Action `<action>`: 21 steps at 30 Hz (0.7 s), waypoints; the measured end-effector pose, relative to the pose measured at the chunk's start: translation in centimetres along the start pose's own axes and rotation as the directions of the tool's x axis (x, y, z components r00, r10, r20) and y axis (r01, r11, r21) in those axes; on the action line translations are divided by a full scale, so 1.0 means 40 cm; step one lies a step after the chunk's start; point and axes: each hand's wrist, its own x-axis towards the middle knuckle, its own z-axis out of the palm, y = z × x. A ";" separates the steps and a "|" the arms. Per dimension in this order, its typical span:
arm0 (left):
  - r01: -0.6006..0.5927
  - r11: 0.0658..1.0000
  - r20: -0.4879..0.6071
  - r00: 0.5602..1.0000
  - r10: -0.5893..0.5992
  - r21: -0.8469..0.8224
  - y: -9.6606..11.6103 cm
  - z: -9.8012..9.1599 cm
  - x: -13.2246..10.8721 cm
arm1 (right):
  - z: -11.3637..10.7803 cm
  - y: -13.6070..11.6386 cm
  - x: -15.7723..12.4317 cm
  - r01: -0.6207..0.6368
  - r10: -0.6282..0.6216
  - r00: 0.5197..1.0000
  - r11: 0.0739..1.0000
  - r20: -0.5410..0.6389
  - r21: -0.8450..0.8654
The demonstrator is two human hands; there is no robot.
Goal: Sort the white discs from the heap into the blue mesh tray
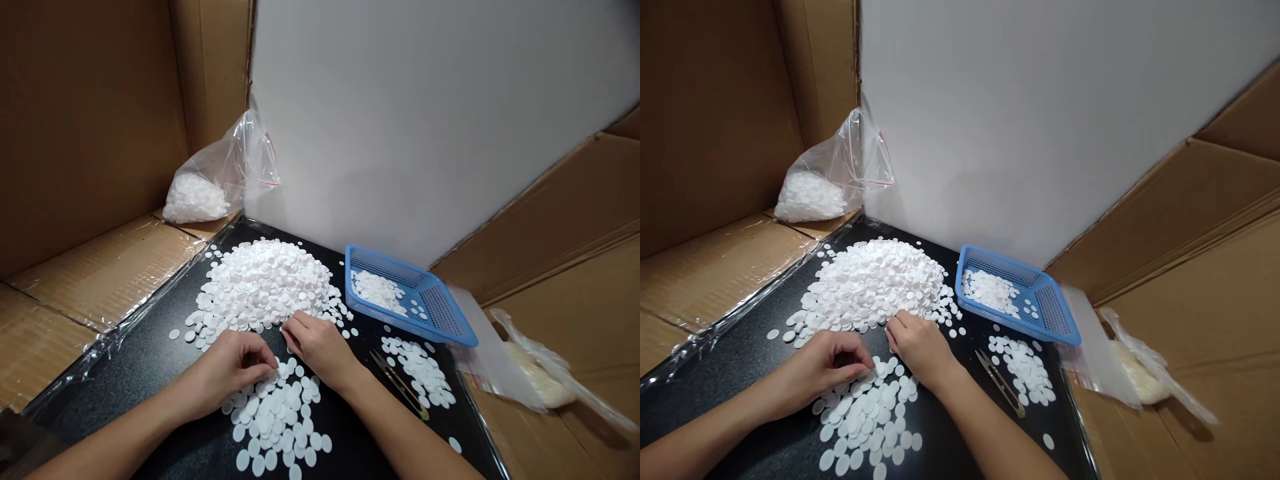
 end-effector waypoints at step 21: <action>-0.068 0.991 -0.158 0.984 0.086 0.115 -0.001 -0.006 -0.008 | -0.038 -0.020 -0.017 -0.245 0.222 0.969 0.843 0.105 0.479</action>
